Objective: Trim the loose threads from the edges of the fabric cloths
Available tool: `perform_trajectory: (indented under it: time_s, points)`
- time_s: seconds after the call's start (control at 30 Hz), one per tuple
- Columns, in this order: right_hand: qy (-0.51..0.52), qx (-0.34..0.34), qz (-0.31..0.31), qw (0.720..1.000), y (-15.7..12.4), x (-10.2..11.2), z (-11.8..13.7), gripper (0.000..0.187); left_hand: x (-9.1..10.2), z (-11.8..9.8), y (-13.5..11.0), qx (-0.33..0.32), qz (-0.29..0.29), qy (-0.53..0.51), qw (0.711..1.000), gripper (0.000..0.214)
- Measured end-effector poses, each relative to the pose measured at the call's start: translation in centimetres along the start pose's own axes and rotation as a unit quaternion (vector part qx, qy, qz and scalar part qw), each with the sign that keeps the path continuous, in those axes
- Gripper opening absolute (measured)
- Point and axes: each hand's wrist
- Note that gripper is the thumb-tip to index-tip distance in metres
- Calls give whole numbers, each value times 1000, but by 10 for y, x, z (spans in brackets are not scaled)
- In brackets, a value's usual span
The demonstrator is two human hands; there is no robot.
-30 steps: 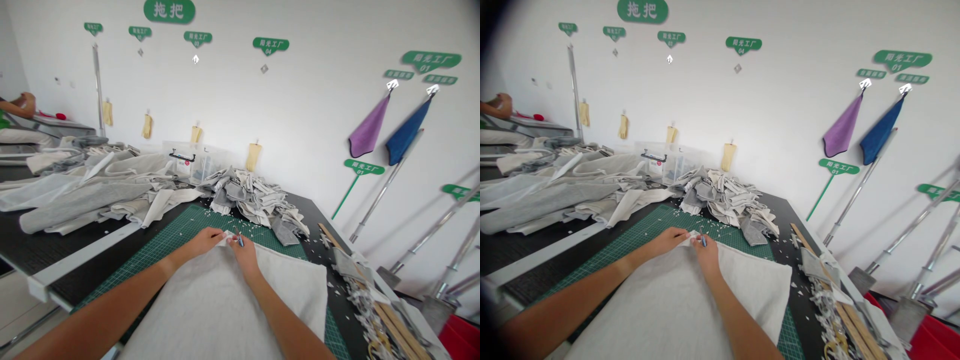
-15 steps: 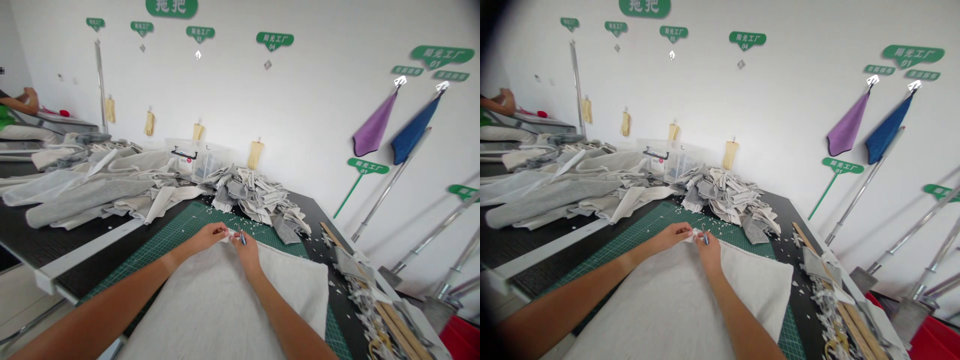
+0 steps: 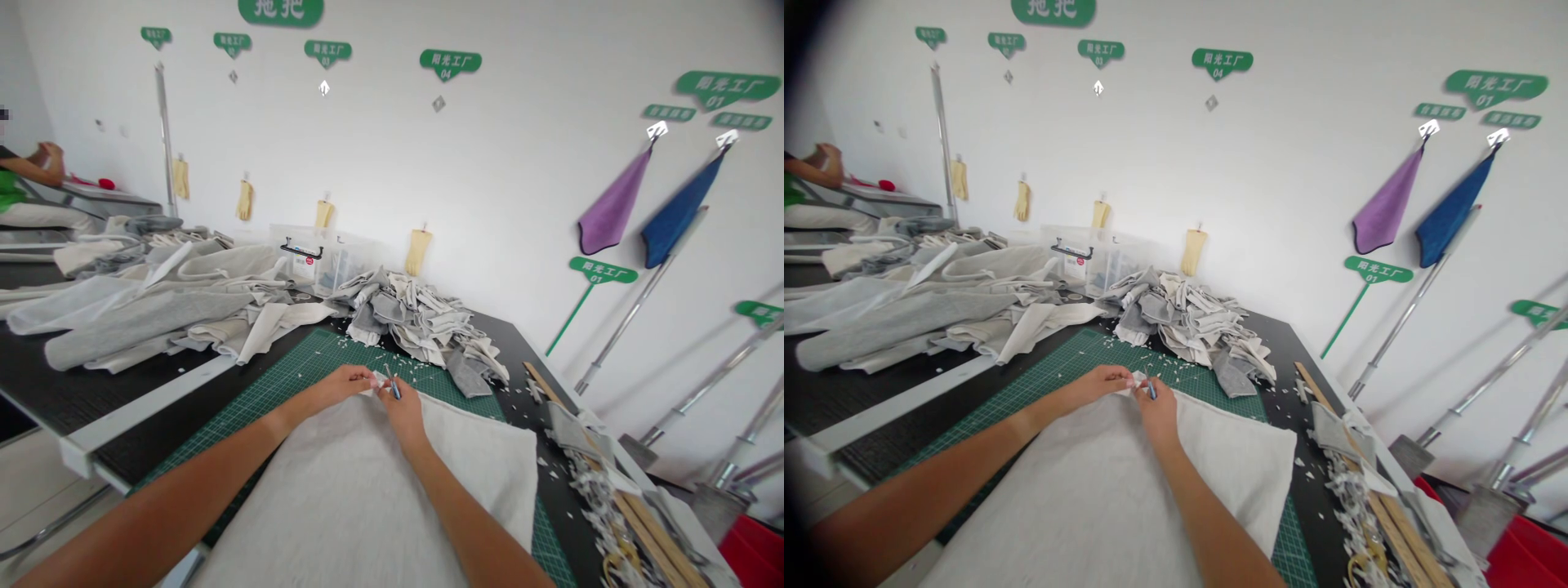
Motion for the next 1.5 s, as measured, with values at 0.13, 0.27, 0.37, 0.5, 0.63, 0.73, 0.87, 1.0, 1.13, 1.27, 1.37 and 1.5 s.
perform_trajectory:
  time_s: [0.13, 0.27, 0.37, 0.5, 0.63, 0.73, 0.87, 1.0, 1.13, 1.27, 1.37, 1.5]
  points:
    - [-12, -11, 0, 1000, 1, -2, -2, 27, 3, 5, 4, -12, -15, 28, 999, 38]
    - [-2, -19, -7, 1000, 2, -2, -2, 27, 5, 6, 5, -4, -19, 2, 1000, 37]
    - [-4, -13, -11, 1000, 2, 0, -1, 28, 5, 4, 2, 4, -14, -26, 1000, 38]
    - [-14, -11, -9, 1000, 0, 2, 2, 28, 4, 4, 0, 5, -7, -15, 1000, 41]
    - [-25, -8, -9, 1000, -1, 2, 5, 26, 5, 9, 3, 0, -4, 10, 1000, 43]
    - [-40, 1, -1, 999, -2, 1, 5, 23, 6, 11, 5, -10, -13, 26, 1000, 44]
    - [-56, 15, 1, 998, -3, 0, 7, 19, 6, 8, 4, -24, -2, 30, 999, 42]
    - [-56, 13, 5, 998, -4, 0, 9, 20, 5, 3, 4, -25, -12, 30, 999, 39]
    - [-51, 2, 7, 999, -4, 0, 8, 23, 5, -1, 2, -16, -28, -17, 999, 37]
    - [-47, 0, 7, 999, -3, 0, 7, 21, 5, -10, -3, 39, 4, -74, 997, 39]
    - [-51, 6, 7, 999, -3, 0, 8, 17, 4, -20, -8, 65, 32, -96, 993, 40]
    - [-55, 13, 5, 998, -4, 1, 9, 16, 3, -24, -11, 87, 51, -107, 989, 41]
Point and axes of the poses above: each hand's wrist, its own y-axis towards the middle knuckle, its own x-axis out of the back of the hand, z = x × y, and after that the axes turned 5 degrees about -y, right-handed
